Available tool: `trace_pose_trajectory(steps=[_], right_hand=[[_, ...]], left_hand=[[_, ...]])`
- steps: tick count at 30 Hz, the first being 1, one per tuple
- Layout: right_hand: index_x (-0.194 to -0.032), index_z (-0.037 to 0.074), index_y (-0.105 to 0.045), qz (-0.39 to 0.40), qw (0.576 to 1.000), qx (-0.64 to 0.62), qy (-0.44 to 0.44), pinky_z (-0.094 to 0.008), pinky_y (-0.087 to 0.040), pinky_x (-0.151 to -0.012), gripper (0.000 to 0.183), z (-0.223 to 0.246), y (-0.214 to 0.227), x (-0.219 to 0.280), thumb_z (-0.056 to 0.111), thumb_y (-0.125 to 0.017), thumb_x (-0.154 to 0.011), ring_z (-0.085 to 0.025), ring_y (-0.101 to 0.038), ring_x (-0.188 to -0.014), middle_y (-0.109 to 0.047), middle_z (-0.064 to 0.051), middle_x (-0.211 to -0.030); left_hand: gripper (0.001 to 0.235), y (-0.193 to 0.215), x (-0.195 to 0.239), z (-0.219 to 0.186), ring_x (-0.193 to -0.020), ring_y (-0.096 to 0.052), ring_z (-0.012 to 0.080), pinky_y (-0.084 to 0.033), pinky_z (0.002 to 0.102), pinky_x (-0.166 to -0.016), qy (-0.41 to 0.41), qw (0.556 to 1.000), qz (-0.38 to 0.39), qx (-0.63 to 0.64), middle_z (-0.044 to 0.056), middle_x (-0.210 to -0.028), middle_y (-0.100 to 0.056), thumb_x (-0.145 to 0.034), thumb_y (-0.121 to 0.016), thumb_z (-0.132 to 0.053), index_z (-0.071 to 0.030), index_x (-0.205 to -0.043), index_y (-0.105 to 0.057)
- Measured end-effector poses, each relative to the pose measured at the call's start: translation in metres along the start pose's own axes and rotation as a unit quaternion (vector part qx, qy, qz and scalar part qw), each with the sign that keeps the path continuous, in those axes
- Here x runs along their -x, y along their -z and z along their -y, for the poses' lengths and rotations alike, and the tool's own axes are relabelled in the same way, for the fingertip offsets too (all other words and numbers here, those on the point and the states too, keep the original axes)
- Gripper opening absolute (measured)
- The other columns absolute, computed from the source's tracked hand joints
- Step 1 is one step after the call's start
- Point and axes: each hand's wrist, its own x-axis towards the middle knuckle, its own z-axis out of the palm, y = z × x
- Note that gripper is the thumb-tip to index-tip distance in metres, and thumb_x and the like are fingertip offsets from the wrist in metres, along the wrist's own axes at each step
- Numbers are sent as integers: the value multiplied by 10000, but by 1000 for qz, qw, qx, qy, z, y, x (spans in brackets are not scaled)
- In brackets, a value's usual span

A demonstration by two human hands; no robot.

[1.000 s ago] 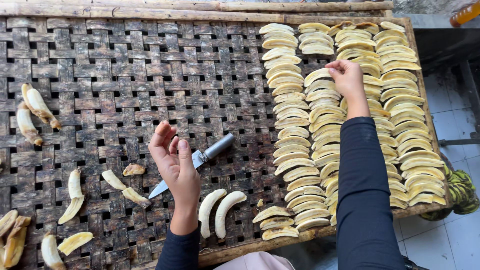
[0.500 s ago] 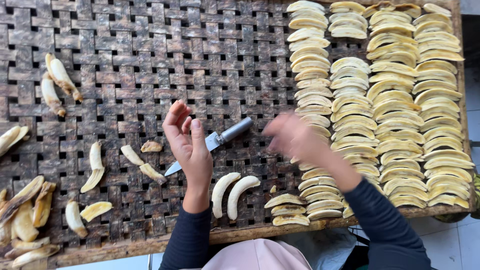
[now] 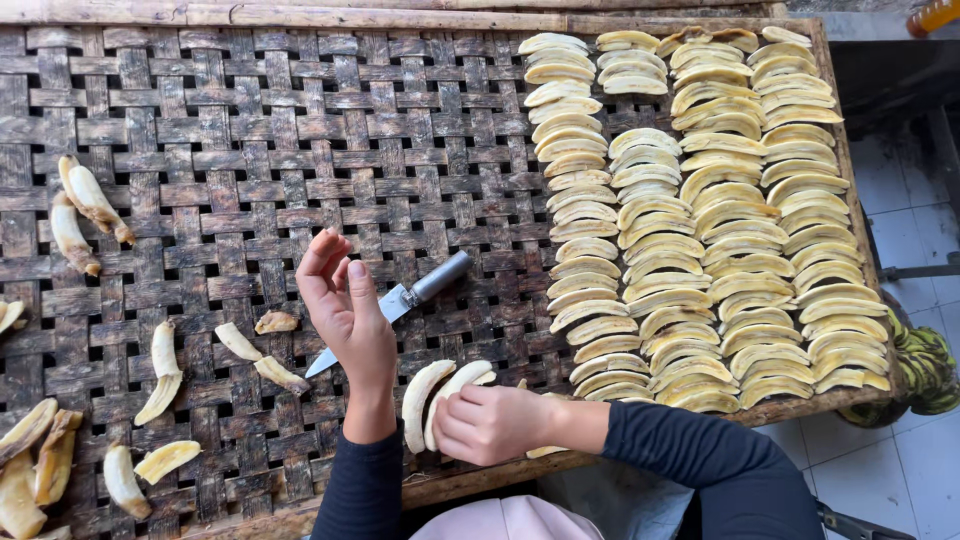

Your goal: The person peels bananas using a knife and places the peeled fruit onto a woven tray. They repeatedly pick up bananas from a green basket, peel them, and arrange the peeled pieces in rows on the tray.

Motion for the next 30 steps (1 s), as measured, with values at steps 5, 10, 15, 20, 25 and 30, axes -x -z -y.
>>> trace_pose_trajectory(steps=[5, 10, 15, 20, 25, 30], right_hand=[[-1058, 15, -695, -98, 949, -206, -217, -336, -604, -772, 168, -24, 21, 20, 17, -690, -890, -256, -723, -894, -713, -116, -1005], [-1166, 23, -715, -225, 770, -358, -478, -297, -604, -926, 184, -135, 49, 92, 28, -679, -986, -162, -697, -1055, -705, -116, -1217], [-1214, 10, -733, -267, 735, -212, -586, -272, -579, -817, 164, -272, 57, 181, -24, -670, -1067, -113, -677, -876, -745, -88, -1050], [-1133, 30, -729, -348, 640, -294, -619, -247, -607, -757, 137, -323, 26, 248, -25, -653, -1033, -84, -690, -799, -735, -23, -1014], [-1159, 10, -755, -232, 728, -178, -620, -224, -541, -787, 178, -331, 6, 286, -66, -690, -1012, -77, -646, -872, -721, -38, -1019], [-1061, 28, -766, -167, 773, -15, -612, -314, -539, -759, 170, -319, 12, 273, -55, -755, -913, -170, -669, -839, -703, -82, -970]], left_hand=[[346, 1, 0, -2, -1317, -526, 155, -439, 324, -1147, 8, 1000, 0, -2, 78, -1422, -525, -1132, -508, -93, -19, -1465, -455], [350, 2, -1, 0, -1309, -532, 155, -441, 325, -1144, 20, 1000, 0, 2, 78, -1410, -530, -1128, -513, -96, -18, -1465, -458], [338, 1, 0, 3, -1304, -535, 153, -439, 322, -1151, 27, 1000, 3, -1, 75, -1404, -534, -1133, -518, -88, -21, -1460, -465], [336, 1, -1, 7, -1298, -539, 155, -441, 322, -1144, 37, 999, 8, -4, 80, -1386, -546, -1130, -520, -85, -19, -1455, -469], [336, 1, -1, 10, -1299, -545, 160, -441, 325, -1144, 44, 999, 5, -13, 84, -1387, -551, -1127, -518, -85, -16, -1452, -468], [342, -2, -1, 10, -1301, -546, 164, -440, 327, -1145, 46, 999, 4, -20, 87, -1397, -548, -1122, -524, -94, -15, -1450, -470]])
